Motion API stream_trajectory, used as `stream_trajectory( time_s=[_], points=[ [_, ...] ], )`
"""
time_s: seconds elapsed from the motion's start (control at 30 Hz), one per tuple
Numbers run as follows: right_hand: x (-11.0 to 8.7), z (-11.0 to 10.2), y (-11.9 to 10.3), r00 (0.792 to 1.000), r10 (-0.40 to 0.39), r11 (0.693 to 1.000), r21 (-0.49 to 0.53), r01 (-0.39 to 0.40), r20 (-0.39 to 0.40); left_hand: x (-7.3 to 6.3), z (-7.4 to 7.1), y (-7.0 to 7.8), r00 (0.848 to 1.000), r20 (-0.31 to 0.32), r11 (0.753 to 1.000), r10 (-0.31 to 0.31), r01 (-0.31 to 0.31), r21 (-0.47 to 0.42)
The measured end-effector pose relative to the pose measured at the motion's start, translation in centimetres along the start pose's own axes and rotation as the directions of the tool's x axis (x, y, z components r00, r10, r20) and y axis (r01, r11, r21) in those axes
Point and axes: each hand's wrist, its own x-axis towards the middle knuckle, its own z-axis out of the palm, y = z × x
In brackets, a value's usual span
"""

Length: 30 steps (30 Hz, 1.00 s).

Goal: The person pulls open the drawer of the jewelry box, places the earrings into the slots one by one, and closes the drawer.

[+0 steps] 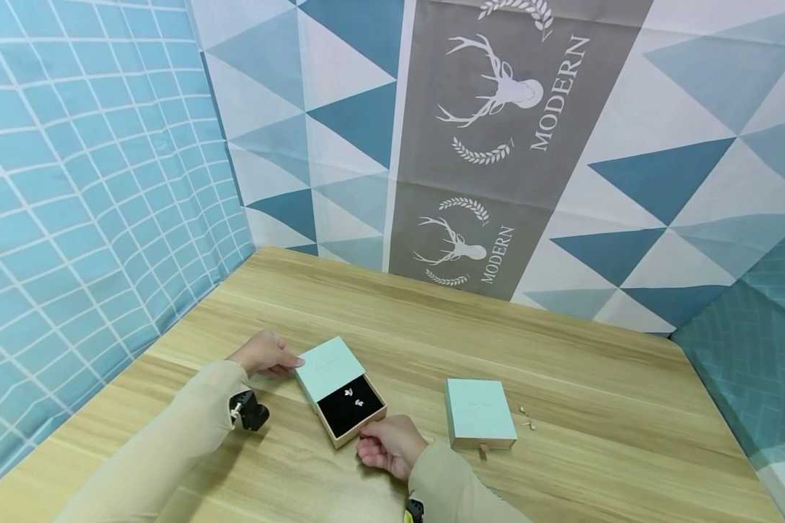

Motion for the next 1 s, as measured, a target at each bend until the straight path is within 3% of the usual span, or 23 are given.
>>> stream_trajectory(
  time_s=[0.6, 0.8, 1.0],
  points=[
    [0.8, 0.7, -0.2, 1.000, -0.004, 1.000, -0.012, 0.004, -0.024, -0.3, 0.0, 0.1, 1.000, -0.015, 1.000, -0.008, 0.007, -0.019],
    [0.9, 0.9, -0.3, 0.999, 0.000, 1.000, -0.012, 0.000, -0.043, 0.1, 0.2, 0.2, 1.000, -0.025, 0.999, -0.003, 0.004, 0.033],
    [1.0, 1.2, -0.5, 0.999, -0.009, 1.000, -0.011, 0.009, -0.034, -0.4, -0.1, 0.7, 1.000, -0.015, 0.998, 0.006, -0.005, 0.059]
  ],
)
